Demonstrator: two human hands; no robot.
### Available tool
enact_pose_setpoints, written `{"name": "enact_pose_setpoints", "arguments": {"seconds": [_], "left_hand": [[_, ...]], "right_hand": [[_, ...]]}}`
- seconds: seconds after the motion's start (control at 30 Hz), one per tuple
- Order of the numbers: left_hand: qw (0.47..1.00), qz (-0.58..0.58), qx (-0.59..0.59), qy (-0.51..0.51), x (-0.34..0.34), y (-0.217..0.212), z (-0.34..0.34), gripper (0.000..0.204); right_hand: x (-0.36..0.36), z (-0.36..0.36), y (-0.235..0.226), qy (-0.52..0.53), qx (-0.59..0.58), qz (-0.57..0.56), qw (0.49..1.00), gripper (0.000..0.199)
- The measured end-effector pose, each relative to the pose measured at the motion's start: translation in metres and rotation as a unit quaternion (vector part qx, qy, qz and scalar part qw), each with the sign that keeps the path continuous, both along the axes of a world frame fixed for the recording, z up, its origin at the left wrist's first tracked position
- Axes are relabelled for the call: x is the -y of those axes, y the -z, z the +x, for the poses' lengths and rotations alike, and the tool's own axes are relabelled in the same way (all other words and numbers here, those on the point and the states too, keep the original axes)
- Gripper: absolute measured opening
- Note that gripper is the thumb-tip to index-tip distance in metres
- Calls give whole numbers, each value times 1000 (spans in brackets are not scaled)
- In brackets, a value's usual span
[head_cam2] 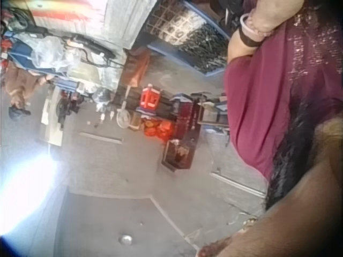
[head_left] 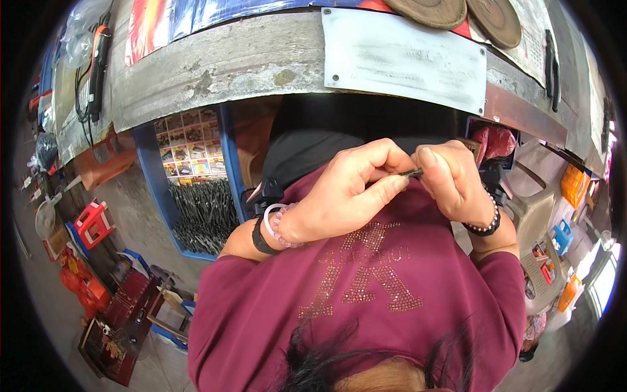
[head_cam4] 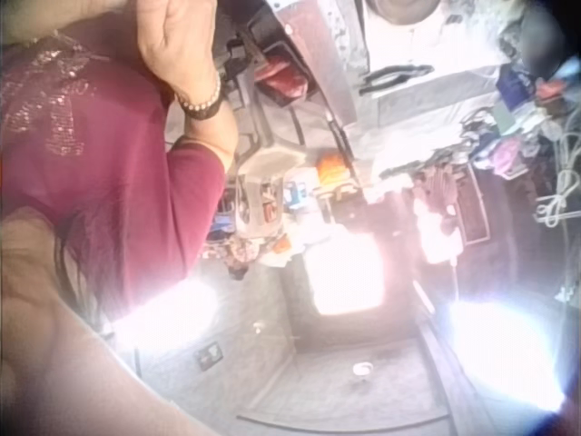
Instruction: The person repeatedly picks thin black rods from a blue bin, inserts small white beads onto them, and uses pliers to crimp or bend the rod ends. The person places finished components into small round trays on the table. The process is repeated multiple times throughout the clip.
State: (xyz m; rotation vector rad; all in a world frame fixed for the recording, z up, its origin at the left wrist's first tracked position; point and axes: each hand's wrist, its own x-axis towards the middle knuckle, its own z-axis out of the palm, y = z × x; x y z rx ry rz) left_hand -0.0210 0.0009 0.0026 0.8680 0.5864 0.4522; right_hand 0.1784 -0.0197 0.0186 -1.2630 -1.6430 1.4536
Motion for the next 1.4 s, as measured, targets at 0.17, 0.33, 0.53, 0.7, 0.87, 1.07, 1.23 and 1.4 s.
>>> {"name": "enact_pose_setpoints", "arguments": {"seconds": [0.17, 0.33, 0.53, 0.7, 0.87, 1.07, 1.23, 1.4], "left_hand": [[1000, -2, -18, 7, 2, 0, -2, 13], [999, 5, -42, 6, 2, -2, 2, 12], [987, 140, -72, -39, -4, -10, 14, 10], [972, 161, 64, -158, -17, -11, 11, 16], [911, 237, 76, -328, -41, -1, -9, 13], [838, 277, 108, -459, -74, -1, -38, 15], [846, 282, 117, -438, -77, 7, -34, 16], [878, 284, 109, -370, -81, 25, -12, 12]], "right_hand": [[7, -6, 6, 33, -29, -28, 999, 32], [8, -8, 2, 51, 20, -6, 998, 29], [1, 17, 2, -2, -40, 33, 999, 30], [-13, 109, 4, 384, 210, 221, 871, 33], [-48, 223, 40, 428, 557, 232, 673, 59], [-64, 248, 62, 322, 665, 206, 642, 42], [-44, 220, 30, 457, 285, 181, 823, 29], [-14, 116, 13, 330, -386, 42, 860, 42]]}}
